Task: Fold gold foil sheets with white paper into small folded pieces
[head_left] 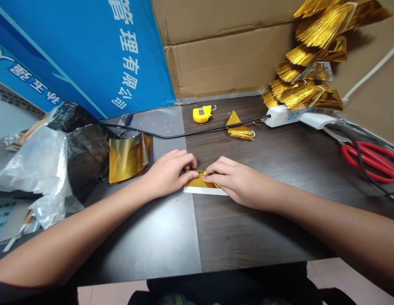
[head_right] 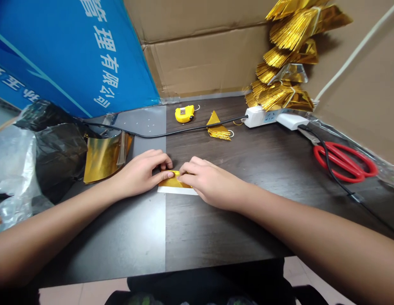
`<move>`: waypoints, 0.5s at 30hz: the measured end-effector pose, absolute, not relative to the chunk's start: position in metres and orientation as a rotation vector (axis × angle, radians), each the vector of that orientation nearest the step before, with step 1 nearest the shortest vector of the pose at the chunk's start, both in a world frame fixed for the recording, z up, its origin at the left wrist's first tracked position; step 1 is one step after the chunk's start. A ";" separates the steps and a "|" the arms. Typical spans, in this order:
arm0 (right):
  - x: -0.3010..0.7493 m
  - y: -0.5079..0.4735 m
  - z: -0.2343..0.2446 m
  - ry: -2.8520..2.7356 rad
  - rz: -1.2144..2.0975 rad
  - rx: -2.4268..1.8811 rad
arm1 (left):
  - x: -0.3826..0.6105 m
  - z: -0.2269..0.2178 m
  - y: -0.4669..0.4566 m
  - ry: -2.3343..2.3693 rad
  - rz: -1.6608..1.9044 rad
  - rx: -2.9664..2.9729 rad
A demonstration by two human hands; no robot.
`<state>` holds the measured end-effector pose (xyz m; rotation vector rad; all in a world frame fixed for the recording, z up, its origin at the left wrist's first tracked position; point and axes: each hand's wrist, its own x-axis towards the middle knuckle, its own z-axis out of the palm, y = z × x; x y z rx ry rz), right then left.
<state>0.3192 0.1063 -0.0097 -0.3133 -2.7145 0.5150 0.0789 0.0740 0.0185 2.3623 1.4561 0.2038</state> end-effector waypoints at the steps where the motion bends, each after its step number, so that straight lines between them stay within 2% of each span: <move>1: 0.319 0.106 -0.010 -2.729 0.499 -0.316 | 0.078 0.018 0.074 1.463 0.210 2.358; 15: 0.318 0.101 -0.012 -2.808 0.412 -0.272 | 0.081 0.028 0.073 1.546 0.134 2.205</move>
